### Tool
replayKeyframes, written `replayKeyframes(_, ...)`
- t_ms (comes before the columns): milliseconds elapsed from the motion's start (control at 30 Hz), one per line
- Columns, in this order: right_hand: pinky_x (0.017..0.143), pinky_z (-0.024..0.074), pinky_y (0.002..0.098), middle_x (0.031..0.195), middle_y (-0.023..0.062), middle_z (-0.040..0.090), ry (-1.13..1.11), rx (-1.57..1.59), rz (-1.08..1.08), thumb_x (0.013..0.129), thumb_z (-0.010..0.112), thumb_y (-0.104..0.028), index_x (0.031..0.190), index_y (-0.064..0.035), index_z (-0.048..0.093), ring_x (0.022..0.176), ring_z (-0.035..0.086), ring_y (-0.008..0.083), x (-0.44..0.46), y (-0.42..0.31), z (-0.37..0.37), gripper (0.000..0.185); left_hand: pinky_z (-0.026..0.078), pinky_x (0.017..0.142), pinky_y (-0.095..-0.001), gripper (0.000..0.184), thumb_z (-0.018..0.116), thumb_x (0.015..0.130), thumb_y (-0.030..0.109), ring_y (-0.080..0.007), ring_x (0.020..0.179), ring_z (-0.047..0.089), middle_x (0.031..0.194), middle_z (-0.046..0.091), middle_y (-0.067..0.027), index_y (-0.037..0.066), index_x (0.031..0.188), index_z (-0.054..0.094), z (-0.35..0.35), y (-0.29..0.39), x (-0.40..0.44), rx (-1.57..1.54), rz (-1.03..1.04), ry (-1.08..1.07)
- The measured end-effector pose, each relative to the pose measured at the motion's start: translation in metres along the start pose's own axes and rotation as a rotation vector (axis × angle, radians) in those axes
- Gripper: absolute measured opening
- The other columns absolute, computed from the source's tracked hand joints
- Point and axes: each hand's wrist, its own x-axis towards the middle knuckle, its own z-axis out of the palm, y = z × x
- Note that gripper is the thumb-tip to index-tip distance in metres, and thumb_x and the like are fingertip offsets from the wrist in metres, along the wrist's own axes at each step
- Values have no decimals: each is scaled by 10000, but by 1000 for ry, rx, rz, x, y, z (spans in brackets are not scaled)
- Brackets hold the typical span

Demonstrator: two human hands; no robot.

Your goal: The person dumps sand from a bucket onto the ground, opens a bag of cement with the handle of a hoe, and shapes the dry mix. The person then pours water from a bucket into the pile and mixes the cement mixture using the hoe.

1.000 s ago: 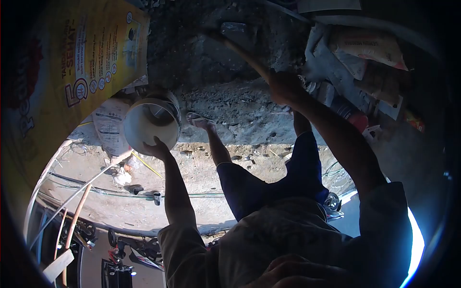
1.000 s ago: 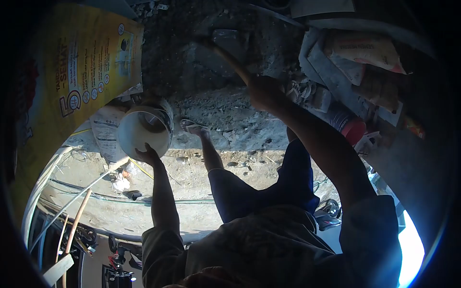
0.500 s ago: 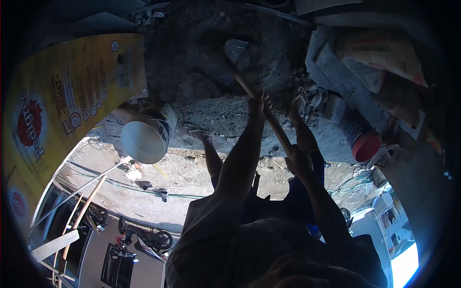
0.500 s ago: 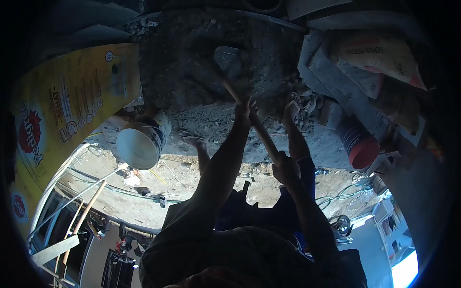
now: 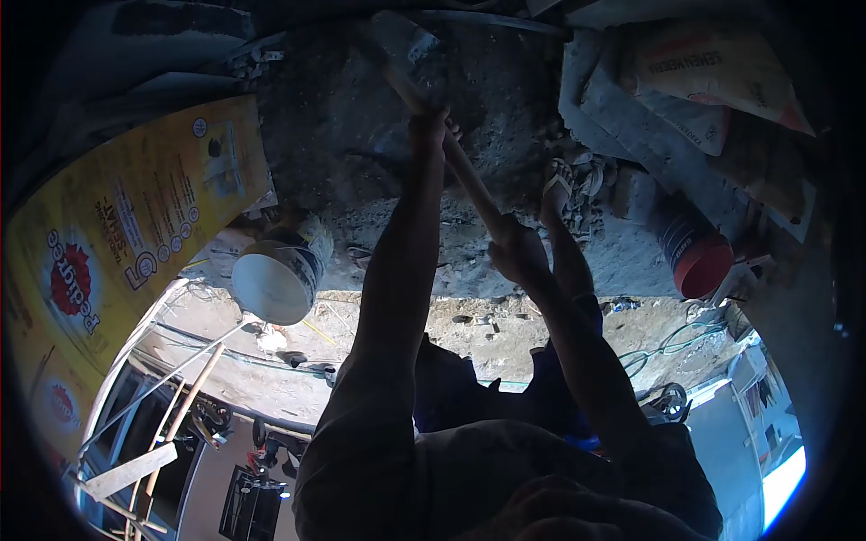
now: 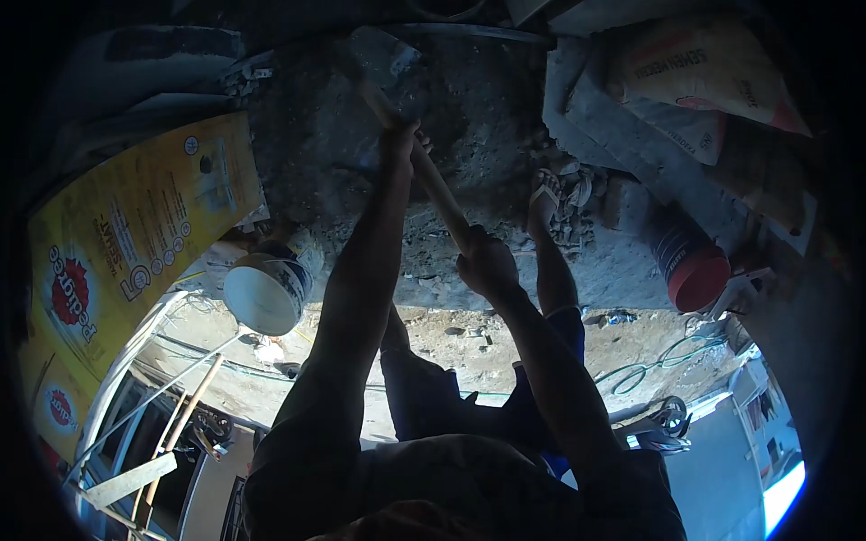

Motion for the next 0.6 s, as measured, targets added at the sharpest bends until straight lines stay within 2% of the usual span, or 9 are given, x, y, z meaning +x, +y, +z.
replayKeyframes(67, 638, 532, 518, 753, 250, 639, -12, 18, 10, 744, 629, -118, 967, 15, 517, 724, 651, 427, 15, -8, 5, 283, 458, 428, -311, 179, 663, 804, 78, -151, 479, 535, 624, 519, -28, 41, 873, 502, 3, 8, 18, 97, -36, -6)
replayKeyframes(200, 696, 528, 528, 778, 281, 633, -86, 102, 174, 744, 622, -111, 966, 24, 508, 774, 645, 448, -18, -10, 9, 284, 460, 425, -295, 173, 655, 798, 65, -155, 469, 531, 613, 528, -38, 21, 868, 503, -2, -31, 10, 269, -4, -23)
replayKeyframes(367, 659, 530, 522, 772, 272, 635, -109, 44, 230, 749, 635, -114, 1009, 17, 499, 749, 648, 436, -71, 9, 16, 321, 456, 422, -285, 179, 651, 799, 44, -147, 472, 528, 615, 525, -38, 25, 885, 496, -18, -88, -27, 246, -53, -1)
replayKeyframes(433, 634, 528, 520, 760, 261, 634, -101, 45, 216, 751, 640, -115, 1021, 7, 500, 725, 647, 432, -102, 16, 23, 327, 465, 426, -294, 215, 656, 795, 51, -150, 478, 537, 640, 534, -43, 27, 918, 481, -27, -105, -55, 149, 6, -2)
replayKeyframes(500, 608, 524, 519, 744, 249, 632, -81, 91, 172, 753, 644, -115, 1027, -6, 503, 698, 644, 429, -132, 17, 28, 327, 474, 463, -291, 241, 683, 778, 50, -136, 570, 553, 706, 528, -38, 55, 928, 494, -45, -118, -83, 199, -53, -6)
replayKeyframes(600, 593, 517, 517, 707, 221, 621, -91, 89, 187, 750, 645, -116, 1029, -19, 509, 658, 637, 422, -164, 19, 39, 326, 486, 478, -291, 276, 685, 773, 52, -138, 565, 547, 728, 532, -44, 65, 961, 484, -58, -124, -119, 333, -36, 59)
